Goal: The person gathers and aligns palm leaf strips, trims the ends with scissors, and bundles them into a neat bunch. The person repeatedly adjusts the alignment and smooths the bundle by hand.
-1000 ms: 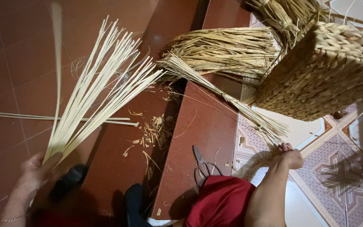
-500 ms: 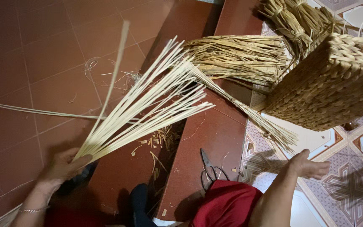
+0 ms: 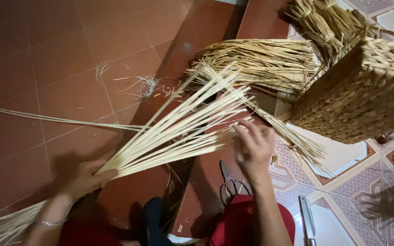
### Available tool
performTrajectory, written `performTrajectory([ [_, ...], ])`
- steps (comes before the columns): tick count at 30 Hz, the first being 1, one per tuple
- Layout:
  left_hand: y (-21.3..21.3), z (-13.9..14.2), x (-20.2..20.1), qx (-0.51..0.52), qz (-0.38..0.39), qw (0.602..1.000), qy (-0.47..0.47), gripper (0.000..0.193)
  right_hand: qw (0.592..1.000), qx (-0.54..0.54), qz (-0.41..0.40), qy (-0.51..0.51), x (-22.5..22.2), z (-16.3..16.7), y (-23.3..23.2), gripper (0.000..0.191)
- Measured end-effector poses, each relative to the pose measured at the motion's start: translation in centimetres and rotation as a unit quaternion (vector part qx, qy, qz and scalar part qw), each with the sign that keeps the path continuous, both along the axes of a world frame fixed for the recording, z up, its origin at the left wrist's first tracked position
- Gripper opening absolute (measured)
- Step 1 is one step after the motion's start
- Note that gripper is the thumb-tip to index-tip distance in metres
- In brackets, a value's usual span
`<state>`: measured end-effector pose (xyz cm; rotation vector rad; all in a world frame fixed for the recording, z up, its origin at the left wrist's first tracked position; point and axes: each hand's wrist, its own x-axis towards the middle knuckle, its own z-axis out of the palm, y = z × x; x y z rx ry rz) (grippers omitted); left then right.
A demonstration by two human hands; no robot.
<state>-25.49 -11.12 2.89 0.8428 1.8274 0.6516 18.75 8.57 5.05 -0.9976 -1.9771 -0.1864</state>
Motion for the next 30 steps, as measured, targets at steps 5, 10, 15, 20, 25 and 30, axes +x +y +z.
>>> performTrajectory([
  [5,0.1,0.6,0.8,0.032,-0.077,0.996,0.039,0.028,0.998,0.013,0.012,-0.06,-4.3,1.9,-1.7,0.045],
  [10,0.2,1.1,1.3,0.034,-0.091,0.994,0.047,0.028,0.997,-0.013,0.063,-0.04,-4.4,1.1,-2.6,0.028],
  [15,0.3,1.4,1.6,0.035,-0.088,0.995,0.03,0.028,0.997,0.002,0.077,-0.029,-4.3,-1.6,-1.7,0.011],
  [20,0.4,0.4,1.5,0.043,-0.083,0.995,0.045,0.029,0.997,0.038,-0.022,-0.056,-0.2,-4.1,1.6,0.009],
  [25,0.0,-0.6,0.1,0.035,-0.067,0.994,0.077,0.031,0.983,0.043,-0.161,-0.069,6.1,-7.2,4.6,0.02],
  [30,-0.4,-1.0,-1.5,0.031,-0.035,0.995,0.084,0.033,0.956,-0.009,-0.284,-0.074,12.6,-11.0,7.2,0.028],
])
